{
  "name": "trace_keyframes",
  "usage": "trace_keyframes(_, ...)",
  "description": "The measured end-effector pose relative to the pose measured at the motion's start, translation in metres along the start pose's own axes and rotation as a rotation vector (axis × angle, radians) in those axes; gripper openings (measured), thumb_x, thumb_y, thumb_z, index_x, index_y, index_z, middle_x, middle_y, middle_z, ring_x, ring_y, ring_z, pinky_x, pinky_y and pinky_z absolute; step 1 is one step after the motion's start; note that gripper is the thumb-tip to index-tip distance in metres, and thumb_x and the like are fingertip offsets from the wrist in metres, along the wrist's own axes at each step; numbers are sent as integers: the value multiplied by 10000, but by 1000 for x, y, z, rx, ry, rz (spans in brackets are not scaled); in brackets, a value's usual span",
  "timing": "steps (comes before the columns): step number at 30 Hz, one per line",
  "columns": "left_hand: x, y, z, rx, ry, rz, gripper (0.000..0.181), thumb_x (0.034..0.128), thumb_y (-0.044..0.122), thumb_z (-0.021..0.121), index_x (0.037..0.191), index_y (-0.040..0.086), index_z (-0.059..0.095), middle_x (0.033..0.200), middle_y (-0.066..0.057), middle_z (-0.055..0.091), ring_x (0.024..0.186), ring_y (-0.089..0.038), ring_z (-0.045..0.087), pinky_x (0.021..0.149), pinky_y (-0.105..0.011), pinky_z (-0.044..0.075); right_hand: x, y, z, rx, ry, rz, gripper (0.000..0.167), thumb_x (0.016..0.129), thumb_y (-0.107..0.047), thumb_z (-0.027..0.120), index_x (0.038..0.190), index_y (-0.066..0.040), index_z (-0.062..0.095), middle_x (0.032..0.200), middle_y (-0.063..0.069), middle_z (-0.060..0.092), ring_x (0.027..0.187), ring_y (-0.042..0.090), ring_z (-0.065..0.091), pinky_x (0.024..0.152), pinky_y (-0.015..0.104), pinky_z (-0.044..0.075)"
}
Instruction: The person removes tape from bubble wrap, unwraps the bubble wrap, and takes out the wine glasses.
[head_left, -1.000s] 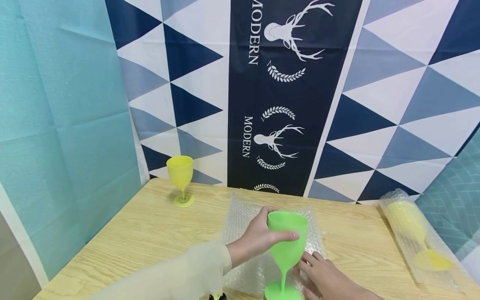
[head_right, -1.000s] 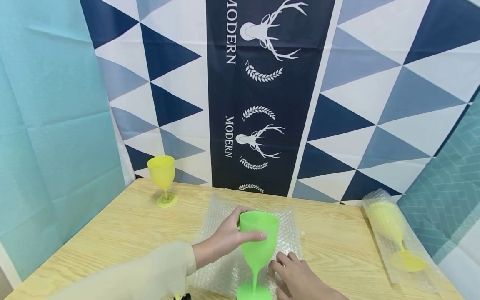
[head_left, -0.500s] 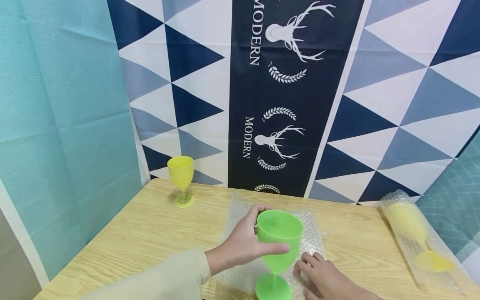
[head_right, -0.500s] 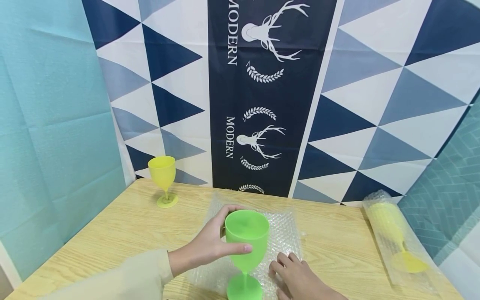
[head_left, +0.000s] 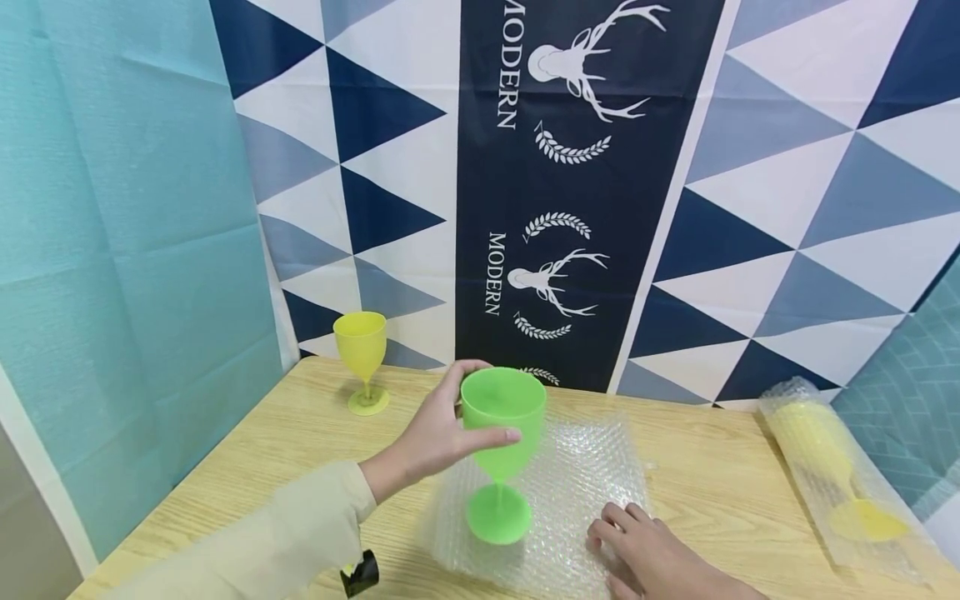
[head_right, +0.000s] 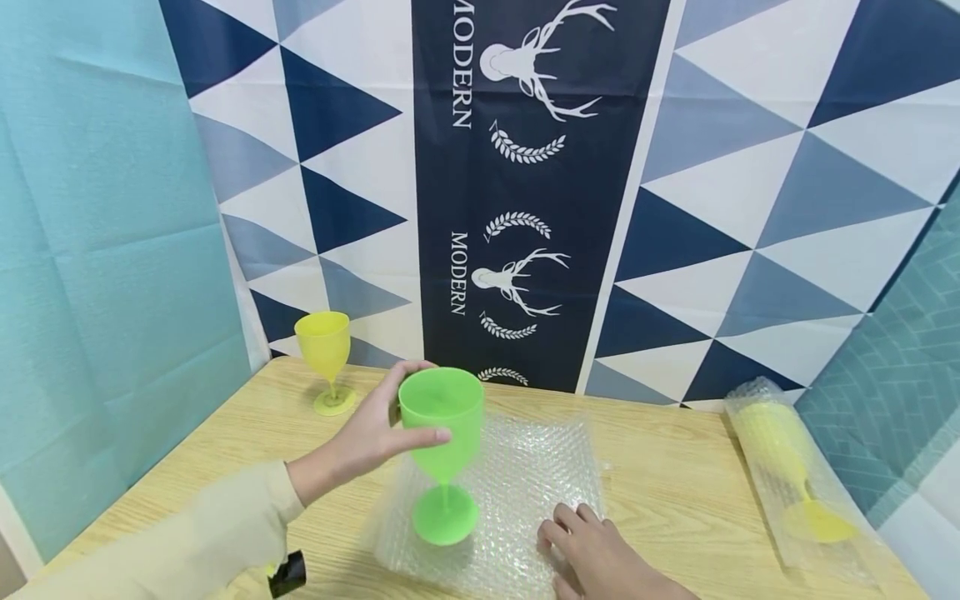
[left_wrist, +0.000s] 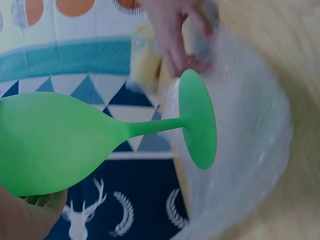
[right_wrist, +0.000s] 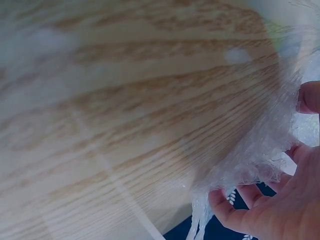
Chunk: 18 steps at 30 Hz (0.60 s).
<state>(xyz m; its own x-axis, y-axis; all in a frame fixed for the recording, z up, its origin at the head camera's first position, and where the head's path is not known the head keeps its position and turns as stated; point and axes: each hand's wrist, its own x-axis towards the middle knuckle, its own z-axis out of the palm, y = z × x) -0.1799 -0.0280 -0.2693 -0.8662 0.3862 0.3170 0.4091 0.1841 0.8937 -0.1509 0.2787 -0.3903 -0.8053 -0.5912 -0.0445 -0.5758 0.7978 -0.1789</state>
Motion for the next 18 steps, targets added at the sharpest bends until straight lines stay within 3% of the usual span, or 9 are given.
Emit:
trace_keyframes(8, 19, 4, -26, 100, 106, 30, 765, 755, 202, 786, 1377, 80, 358, 1264, -131, 546, 1078, -270, 611, 915, -390, 533, 0, 1, 1, -11, 4, 0, 299, 842, -375, 665, 1116, -290, 581, 1091, -87, 532, 883, 64, 428, 624, 248, 410)
trace_keyframes(18, 37, 1, -43, 172, 190, 57, 817, 726, 202, 819, 1390, 126, 348, 1317, -104, 510, 1113, -294, 603, 937, -418, 530, 0, 0, 1, 2, 7, 2, 278, 843, -373, 664, 1098, -316, 570, 1074, -106, 522, 872, 49, 408, 621, 239, 392)
